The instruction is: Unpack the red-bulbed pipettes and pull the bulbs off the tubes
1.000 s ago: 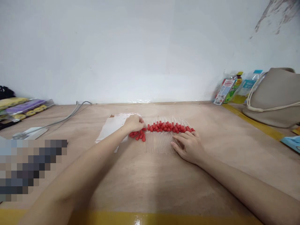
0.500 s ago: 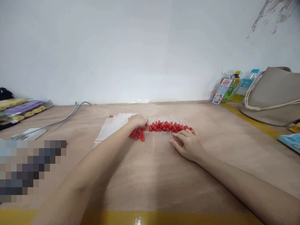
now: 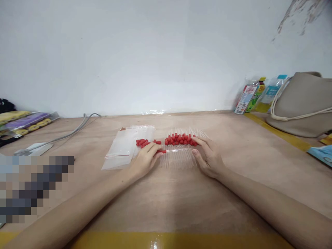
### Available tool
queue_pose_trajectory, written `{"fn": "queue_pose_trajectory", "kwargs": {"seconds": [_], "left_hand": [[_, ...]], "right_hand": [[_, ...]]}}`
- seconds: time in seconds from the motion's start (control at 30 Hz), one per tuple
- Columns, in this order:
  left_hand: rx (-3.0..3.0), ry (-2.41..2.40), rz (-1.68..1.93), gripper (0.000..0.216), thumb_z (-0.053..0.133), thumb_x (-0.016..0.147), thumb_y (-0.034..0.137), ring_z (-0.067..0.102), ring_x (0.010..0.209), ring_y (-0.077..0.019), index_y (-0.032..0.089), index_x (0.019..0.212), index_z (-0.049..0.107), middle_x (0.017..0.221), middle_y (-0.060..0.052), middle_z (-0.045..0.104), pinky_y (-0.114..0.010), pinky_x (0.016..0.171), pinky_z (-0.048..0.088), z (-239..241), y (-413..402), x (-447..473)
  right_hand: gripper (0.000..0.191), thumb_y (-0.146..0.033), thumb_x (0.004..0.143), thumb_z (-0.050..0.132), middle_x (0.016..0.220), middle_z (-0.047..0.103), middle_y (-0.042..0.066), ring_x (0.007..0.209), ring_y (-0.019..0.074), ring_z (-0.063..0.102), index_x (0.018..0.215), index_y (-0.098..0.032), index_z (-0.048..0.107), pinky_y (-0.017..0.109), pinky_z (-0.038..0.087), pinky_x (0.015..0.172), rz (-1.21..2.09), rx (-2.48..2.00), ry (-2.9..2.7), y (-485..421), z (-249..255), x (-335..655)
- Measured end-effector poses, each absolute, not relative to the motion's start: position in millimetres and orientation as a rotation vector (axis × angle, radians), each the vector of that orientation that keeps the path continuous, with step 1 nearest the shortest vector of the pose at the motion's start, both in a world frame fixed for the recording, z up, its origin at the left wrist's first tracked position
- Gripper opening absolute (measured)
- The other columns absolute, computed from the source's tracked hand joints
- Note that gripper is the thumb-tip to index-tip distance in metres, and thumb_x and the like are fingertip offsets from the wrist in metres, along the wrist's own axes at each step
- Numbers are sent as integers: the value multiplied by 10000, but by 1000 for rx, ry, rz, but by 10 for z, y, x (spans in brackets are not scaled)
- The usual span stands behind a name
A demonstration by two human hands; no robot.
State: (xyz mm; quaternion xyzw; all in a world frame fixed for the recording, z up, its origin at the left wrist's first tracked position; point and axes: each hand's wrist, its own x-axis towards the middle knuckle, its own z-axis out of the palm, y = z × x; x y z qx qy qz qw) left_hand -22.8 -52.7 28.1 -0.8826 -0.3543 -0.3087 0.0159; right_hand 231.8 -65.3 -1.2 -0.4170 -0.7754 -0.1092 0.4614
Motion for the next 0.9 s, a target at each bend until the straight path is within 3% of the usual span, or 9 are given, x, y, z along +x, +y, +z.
{"fn": "queue_pose_trajectory", "kwargs": {"seconds": [0.13, 0.3, 0.47, 0.7, 0.9], "left_hand": [[-2674, -937, -1049, 134, 442, 868, 212, 533, 786, -144, 168, 934, 551, 859, -57, 536, -272, 706, 470, 134, -565, -189], [-2670, -897, -1070, 99, 484, 846, 214, 521, 828, -158, 167, 900, 553, 868, -59, 548, -302, 744, 454, 65, -568, -109], [-2701, -853, -1060, 88, 496, 838, 225, 534, 870, -170, 175, 894, 541, 878, -54, 599, -330, 801, 429, 53, -558, -82], [-2710, -813, -1040, 85, 514, 827, 229, 557, 827, -171, 168, 859, 563, 798, -46, 628, -339, 772, 443, 82, -592, -28], [-2676, -781, -960, 267, 495, 845, 297, 486, 1145, -228, 177, 1072, 567, 1127, -96, 604, -456, 974, 367, 70, -585, 23]], "right_hand": [[383, -314, 840, 463, 1188, 547, 97, 1106, 222, 479, 1202, -191, 487, 412, 361, 925, -316, -937, -2101, -690, 14, 2259], [415, -367, 846, 460, 1270, 499, 59, 1213, 227, 395, 1228, -206, 477, 469, 259, 1029, -375, -902, -2277, -672, 12, 2187], [371, -346, 865, 443, 1194, 565, 44, 1215, 216, 403, 1206, -214, 502, 506, 216, 1056, -324, -866, -2320, -662, -2, 2109], [252, -280, 869, 452, 1050, 648, 29, 1150, 212, 480, 1047, -207, 614, 485, 326, 1014, -301, -783, -2285, -630, -48, 2056], [244, -216, 860, 465, 1077, 633, 61, 1120, 197, 509, 1056, -185, 606, 451, 376, 997, -345, -716, -2258, -627, -77, 2042]]}}
